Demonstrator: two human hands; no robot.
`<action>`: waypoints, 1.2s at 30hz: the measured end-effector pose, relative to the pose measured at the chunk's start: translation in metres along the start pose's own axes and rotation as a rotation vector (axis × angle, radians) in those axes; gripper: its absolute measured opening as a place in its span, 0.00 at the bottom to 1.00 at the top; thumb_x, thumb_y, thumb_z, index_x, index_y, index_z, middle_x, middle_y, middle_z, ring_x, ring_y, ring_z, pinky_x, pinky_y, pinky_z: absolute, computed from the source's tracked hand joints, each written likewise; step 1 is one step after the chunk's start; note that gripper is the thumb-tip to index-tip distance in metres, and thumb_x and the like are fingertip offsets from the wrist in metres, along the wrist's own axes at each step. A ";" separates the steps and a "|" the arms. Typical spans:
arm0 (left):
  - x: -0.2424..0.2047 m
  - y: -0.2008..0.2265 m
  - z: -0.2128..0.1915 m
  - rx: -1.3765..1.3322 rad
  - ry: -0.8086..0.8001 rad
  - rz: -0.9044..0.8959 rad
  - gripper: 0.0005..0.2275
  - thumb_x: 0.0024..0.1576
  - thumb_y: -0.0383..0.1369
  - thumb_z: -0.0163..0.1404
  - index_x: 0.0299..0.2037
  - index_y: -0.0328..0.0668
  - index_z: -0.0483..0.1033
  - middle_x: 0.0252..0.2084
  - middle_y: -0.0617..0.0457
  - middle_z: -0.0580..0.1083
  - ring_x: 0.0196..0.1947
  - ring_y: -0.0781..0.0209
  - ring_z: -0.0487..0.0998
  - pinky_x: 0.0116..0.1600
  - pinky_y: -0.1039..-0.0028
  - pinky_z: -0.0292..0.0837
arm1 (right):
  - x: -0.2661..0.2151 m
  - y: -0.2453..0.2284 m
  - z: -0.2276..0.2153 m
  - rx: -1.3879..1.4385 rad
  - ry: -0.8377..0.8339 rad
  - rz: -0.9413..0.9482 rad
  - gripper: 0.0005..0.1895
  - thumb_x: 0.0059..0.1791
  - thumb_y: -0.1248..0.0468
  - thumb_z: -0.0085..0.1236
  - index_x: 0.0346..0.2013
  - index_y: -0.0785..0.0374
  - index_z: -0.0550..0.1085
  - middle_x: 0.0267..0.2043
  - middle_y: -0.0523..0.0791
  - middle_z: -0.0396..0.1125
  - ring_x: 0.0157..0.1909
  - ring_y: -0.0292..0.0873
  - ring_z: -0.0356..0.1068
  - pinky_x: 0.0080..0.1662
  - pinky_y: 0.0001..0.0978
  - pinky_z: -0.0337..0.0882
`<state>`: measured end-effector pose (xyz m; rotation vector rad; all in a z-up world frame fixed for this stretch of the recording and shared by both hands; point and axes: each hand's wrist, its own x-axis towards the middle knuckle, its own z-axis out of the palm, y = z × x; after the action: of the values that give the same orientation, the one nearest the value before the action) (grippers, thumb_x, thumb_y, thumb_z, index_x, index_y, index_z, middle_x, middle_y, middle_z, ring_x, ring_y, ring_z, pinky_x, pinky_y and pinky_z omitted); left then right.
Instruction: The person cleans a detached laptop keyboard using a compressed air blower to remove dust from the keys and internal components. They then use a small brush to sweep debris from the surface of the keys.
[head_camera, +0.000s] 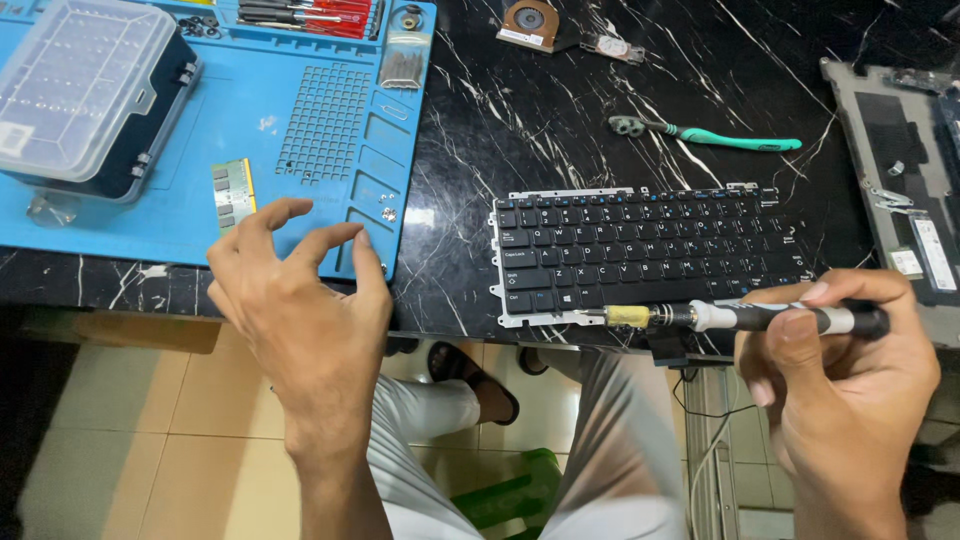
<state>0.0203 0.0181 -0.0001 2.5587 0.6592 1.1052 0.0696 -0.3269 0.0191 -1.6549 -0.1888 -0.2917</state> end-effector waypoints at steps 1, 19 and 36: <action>-0.001 0.000 -0.002 -0.007 -0.001 0.001 0.03 0.62 0.29 0.69 0.42 0.52 0.93 0.63 0.48 0.80 0.64 0.36 0.72 0.57 0.42 0.69 | 0.000 -0.001 0.000 -0.008 -0.007 -0.003 0.16 0.63 0.54 0.61 0.53 0.54 0.63 0.41 0.55 0.71 0.18 0.38 0.56 0.23 0.28 0.55; -0.036 0.093 -0.002 -0.420 -0.220 0.248 0.12 0.70 0.25 0.54 0.62 0.40 0.82 0.60 0.46 0.79 0.60 0.41 0.76 0.65 0.50 0.69 | 0.048 0.011 -0.041 -0.081 0.058 -0.075 0.17 0.66 0.57 0.64 0.57 0.56 0.62 0.49 0.54 0.74 0.24 0.38 0.62 0.26 0.26 0.62; 0.007 0.084 0.038 -0.526 -0.503 0.315 0.31 0.56 0.19 0.40 0.74 0.36 0.71 0.70 0.40 0.75 0.70 0.38 0.75 0.70 0.51 0.65 | 0.080 0.019 -0.019 -0.252 -0.136 -0.133 0.21 0.67 0.58 0.54 0.62 0.61 0.53 0.40 0.58 0.68 0.20 0.45 0.61 0.29 0.32 0.64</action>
<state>0.0772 -0.0535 0.0140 2.3536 -0.1477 0.5577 0.1494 -0.3518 0.0267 -1.9176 -0.3781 -0.3129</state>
